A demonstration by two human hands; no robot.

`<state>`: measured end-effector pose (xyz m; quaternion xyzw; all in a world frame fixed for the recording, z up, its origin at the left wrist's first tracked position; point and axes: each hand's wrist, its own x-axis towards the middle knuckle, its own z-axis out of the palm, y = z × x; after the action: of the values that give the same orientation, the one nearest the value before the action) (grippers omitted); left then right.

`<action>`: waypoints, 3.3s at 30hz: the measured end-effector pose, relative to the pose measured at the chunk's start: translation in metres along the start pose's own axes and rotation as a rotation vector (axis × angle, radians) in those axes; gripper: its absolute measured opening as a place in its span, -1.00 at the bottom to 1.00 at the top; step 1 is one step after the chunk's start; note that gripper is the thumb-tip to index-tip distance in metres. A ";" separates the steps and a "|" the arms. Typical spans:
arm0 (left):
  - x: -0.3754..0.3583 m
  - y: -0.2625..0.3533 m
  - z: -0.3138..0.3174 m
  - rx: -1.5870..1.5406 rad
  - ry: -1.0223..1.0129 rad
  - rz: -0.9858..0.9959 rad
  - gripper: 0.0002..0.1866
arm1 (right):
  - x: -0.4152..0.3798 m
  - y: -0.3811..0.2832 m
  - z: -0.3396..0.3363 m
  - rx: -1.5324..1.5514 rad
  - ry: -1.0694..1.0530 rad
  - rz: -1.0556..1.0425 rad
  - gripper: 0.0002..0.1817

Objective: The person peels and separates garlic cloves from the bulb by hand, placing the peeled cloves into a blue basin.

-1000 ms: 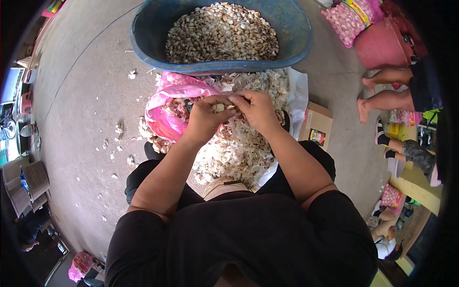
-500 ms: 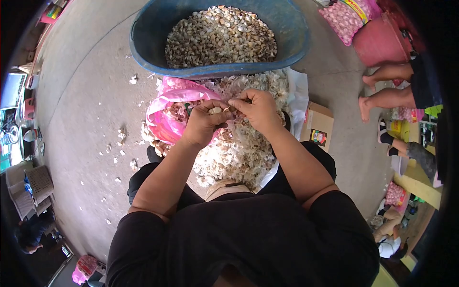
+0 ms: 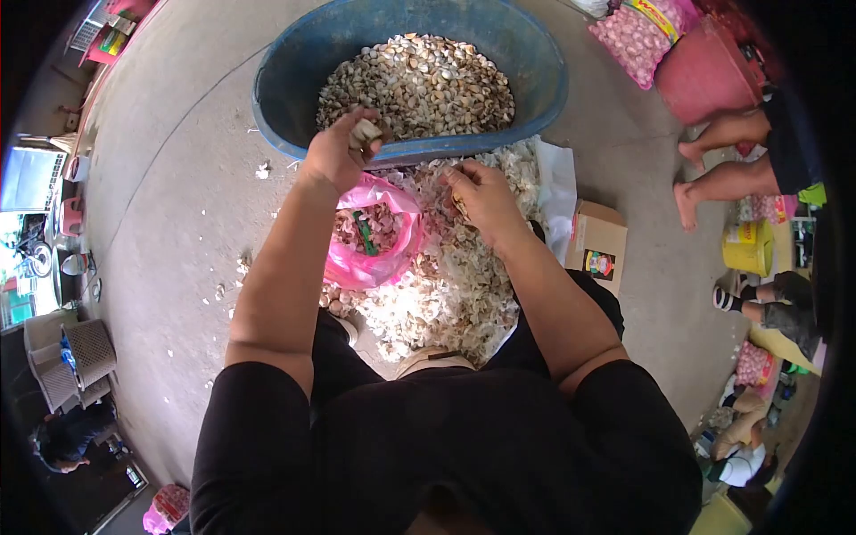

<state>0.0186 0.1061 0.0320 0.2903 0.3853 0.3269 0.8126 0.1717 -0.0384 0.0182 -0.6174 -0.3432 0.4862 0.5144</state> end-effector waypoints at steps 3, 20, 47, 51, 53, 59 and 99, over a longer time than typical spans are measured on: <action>-0.037 -0.019 0.016 -0.011 -0.024 -0.103 -0.71 | -0.005 -0.001 0.001 -0.309 -0.060 -0.103 -0.74; -0.113 -0.061 0.006 0.401 -0.121 0.143 -0.62 | -0.038 -0.006 0.036 -0.468 -0.248 -0.385 -0.66; -0.101 -0.064 -0.006 0.256 -0.057 0.124 -0.60 | -0.022 0.009 0.046 -0.315 -0.159 -0.288 -0.66; -0.100 -0.065 -0.007 0.155 -0.172 0.195 -0.56 | -0.026 0.012 0.049 -0.214 -0.161 -0.273 -0.56; -0.100 -0.065 -0.010 0.184 -0.195 0.232 -0.58 | -0.025 0.011 0.048 -0.121 -0.194 -0.240 -0.57; -0.098 -0.065 -0.011 0.211 -0.152 0.218 -0.62 | -0.024 0.000 0.042 -0.142 -0.205 -0.253 -0.74; -0.094 -0.072 -0.010 1.044 -0.146 0.379 -0.72 | -0.014 0.016 0.031 -0.248 -0.452 0.311 -0.50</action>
<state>-0.0134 -0.0070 0.0151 0.7402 0.3799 0.2120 0.5127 0.1366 -0.0461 0.0059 -0.5967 -0.4071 0.6387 0.2651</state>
